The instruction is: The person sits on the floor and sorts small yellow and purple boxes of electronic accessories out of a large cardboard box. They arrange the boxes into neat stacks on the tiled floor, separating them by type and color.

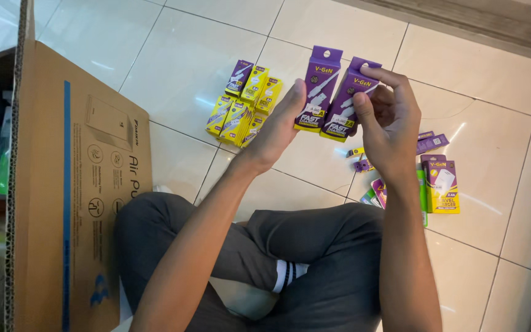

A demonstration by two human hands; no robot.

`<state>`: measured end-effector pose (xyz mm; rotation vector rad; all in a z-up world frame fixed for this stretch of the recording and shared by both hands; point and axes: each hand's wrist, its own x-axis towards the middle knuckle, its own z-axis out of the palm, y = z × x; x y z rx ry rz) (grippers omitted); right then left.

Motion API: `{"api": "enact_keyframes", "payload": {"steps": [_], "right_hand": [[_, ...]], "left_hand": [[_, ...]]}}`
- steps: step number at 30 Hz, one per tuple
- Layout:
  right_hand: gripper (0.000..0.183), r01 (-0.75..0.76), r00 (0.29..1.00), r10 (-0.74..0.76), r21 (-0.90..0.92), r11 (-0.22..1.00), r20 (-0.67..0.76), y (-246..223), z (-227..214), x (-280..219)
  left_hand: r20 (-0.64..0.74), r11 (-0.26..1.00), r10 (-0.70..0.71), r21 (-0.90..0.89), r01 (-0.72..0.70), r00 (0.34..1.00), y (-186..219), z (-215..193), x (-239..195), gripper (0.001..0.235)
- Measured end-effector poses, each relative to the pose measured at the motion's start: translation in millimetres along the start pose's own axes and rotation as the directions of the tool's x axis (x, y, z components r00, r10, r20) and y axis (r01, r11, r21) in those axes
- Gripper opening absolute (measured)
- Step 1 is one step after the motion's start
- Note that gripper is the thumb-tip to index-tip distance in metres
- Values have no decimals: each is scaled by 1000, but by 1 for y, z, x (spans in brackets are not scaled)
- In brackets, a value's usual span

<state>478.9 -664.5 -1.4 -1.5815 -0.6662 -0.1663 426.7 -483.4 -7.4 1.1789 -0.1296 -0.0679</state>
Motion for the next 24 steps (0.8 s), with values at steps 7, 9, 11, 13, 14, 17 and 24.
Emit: {"api": "enact_keyframes", "payload": {"steps": [7, 9, 11, 13, 14, 17, 24], "right_hand": [[34, -131, 991, 128, 110, 985, 29, 17, 14, -6], [35, -146, 989, 144, 126, 981, 32, 15, 19, -6], [35, -168, 985, 166, 89, 982, 37, 3, 27, -5], [35, -189, 982, 185, 111, 976, 42, 2, 32, -6], [35, -201, 979, 196, 133, 971, 46, 1, 35, -6], [35, -197, 980, 191, 139, 971, 51, 14, 42, -8], [34, -235, 971, 226, 166, 958, 73, 32, 48, -13]], "left_hand": [[-11, 988, -138, -75, 136, 990, 23, -6, -28, 67], [17, 986, -146, -72, 147, 989, 29, -7, -30, 65], [65, 992, -112, -49, 115, 992, 42, -3, -34, 73], [65, 991, -122, -40, 125, 990, 35, -11, -38, 74], [67, 992, -125, -26, 127, 990, 33, -15, -40, 75], [58, 993, -98, -54, 101, 993, 24, -25, -42, 71], [58, 992, -65, -102, 71, 996, 3, -44, -49, 66]]}}
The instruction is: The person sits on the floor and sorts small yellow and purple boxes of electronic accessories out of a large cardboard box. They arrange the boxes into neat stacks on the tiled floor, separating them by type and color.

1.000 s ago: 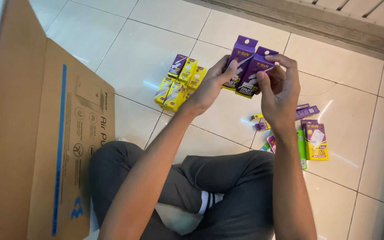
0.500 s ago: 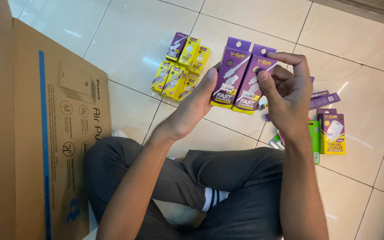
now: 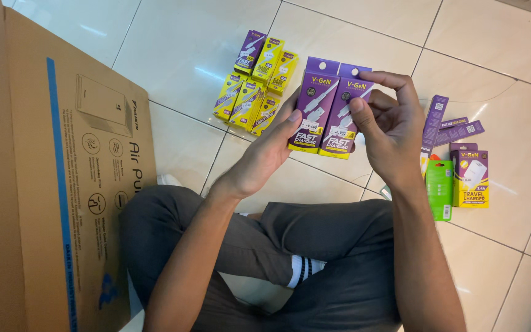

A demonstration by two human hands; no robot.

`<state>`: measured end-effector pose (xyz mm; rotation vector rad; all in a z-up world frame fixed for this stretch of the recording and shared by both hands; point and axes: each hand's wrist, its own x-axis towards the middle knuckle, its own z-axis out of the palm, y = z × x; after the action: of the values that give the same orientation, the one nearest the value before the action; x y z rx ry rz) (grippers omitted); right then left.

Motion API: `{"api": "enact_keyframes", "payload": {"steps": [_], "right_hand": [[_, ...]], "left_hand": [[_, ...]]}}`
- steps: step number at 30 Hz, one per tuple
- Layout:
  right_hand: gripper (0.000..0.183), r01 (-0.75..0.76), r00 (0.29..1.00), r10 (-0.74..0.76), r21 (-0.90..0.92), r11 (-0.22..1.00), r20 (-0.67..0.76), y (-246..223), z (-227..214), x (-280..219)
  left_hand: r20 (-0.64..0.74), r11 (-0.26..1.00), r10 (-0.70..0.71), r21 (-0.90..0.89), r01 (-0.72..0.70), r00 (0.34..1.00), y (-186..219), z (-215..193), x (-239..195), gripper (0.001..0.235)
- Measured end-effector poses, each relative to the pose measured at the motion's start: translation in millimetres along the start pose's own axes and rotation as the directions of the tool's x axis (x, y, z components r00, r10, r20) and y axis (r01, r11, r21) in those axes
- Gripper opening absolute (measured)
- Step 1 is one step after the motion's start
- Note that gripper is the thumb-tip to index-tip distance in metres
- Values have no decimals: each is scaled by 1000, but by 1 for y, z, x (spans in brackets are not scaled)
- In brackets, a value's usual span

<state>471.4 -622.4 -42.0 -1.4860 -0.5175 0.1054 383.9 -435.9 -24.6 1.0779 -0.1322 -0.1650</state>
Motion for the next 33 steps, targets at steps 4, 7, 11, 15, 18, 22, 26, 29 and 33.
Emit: {"api": "enact_keyframes", "payload": {"steps": [4, 7, 11, 15, 18, 22, 26, 29, 33], "right_hand": [[35, -30, 1000, 30, 19, 999, 7, 7, 2, -1], [35, -32, 999, 32, 27, 999, 10, 9, 6, 0], [35, -25, 1000, 25, 17, 1000, 17, 11, 12, 0], [37, -53, 998, 52, 27, 998, 25, 2, 26, -4], [36, -72, 997, 71, 22, 997, 42, -6, 43, -13], [39, -98, 993, 98, 7, 995, 65, -13, 70, -32], [39, -122, 991, 116, 87, 989, 66, -27, 105, -44], [39, -120, 991, 115, 78, 990, 68, -40, 123, -53], [38, -143, 985, 134, 85, 986, 109, -55, 140, -65]], "left_hand": [[1, 1000, 4, -18, -4, 1000, 1, -3, -3, 64], [-7, 1000, -6, -21, 6, 1000, 7, -1, -5, 66], [-21, 1000, -24, -8, 24, 999, 10, -4, -11, 69], [-43, 999, -40, -3, 40, 998, 13, -5, -28, 71], [-84, 999, -45, -8, 44, 995, 27, -1, -50, 74], [-141, 992, -126, -28, 123, 982, 41, -4, -92, 75], [-184, 991, -130, -9, 131, 974, 52, -14, -123, 69], [-200, 988, -5, 149, 36, 980, 62, -10, -138, 70], [-209, 984, 69, 174, -33, 975, 72, 0, -172, 65]]}}
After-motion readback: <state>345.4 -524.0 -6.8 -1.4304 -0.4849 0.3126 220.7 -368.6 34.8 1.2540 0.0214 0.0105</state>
